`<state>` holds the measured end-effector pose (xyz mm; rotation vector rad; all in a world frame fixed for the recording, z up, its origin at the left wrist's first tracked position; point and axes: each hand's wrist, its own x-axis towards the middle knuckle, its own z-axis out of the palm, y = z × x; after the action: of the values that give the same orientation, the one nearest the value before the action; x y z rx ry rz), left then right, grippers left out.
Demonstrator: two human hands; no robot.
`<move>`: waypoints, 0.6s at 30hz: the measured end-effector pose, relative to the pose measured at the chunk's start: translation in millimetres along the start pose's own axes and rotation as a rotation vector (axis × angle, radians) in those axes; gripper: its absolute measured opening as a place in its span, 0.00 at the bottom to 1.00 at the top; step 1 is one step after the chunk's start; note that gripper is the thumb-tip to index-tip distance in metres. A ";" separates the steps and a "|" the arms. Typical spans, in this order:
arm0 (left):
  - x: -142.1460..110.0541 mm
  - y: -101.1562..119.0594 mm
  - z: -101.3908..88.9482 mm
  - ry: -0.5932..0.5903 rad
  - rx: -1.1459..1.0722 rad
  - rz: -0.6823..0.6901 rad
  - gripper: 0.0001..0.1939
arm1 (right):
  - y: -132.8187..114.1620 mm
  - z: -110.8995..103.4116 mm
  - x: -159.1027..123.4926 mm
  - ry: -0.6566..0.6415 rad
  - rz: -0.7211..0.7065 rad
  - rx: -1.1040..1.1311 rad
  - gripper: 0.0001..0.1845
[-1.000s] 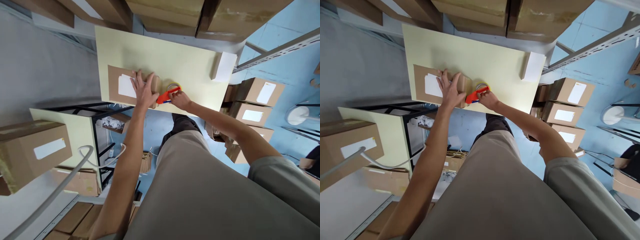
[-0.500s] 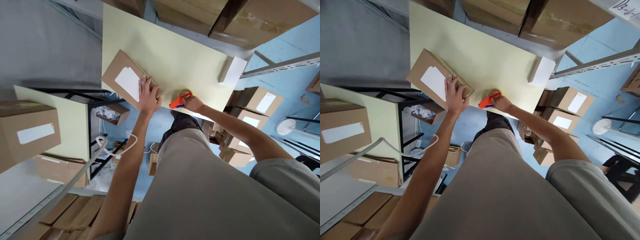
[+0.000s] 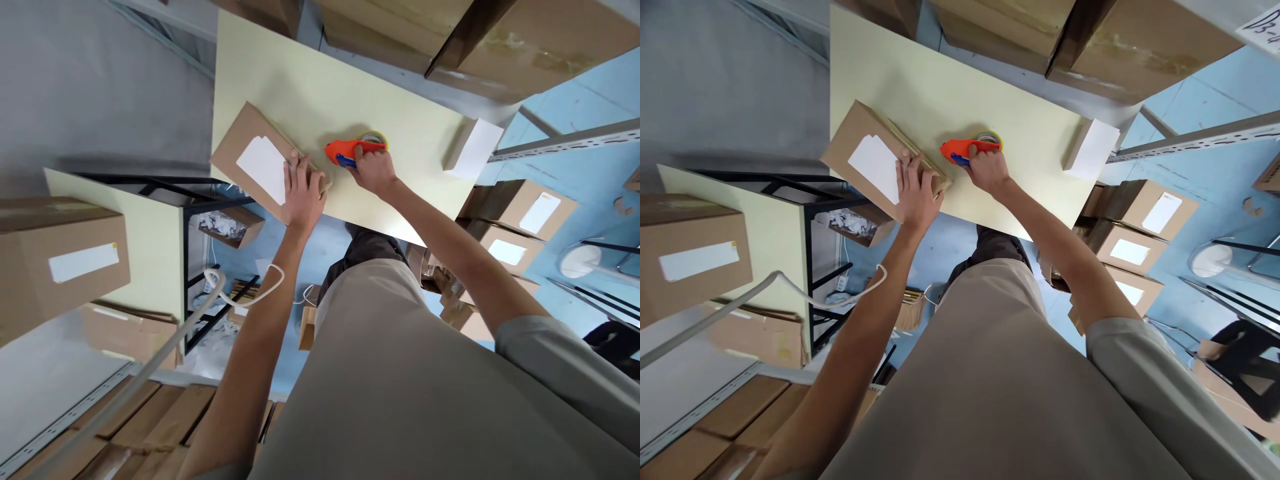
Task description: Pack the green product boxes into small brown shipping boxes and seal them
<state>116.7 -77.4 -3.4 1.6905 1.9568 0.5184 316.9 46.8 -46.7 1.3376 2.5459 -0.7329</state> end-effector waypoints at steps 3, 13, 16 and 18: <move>2.4 4.5 -2.2 0.010 -0.011 -0.048 0.23 | -2.6 9.3 22.1 0.163 0.069 0.100 0.43; 4.9 19.5 -12.4 -0.019 -0.107 -0.120 0.25 | 51.8 8.8 27.8 0.372 0.227 0.055 0.45; 4.2 19.7 -12.6 -0.027 -0.111 -0.128 0.24 | 57.2 4.4 7.1 0.338 0.261 0.025 0.40; 3.2 19.6 -12.4 -0.026 -0.113 -0.129 0.23 | 48.4 -3.4 -7.4 0.320 0.268 0.023 0.38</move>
<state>124.6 -70.7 17.6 1.4847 1.9639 0.5453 360.7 66.2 -57.5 1.8910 2.5102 -0.5345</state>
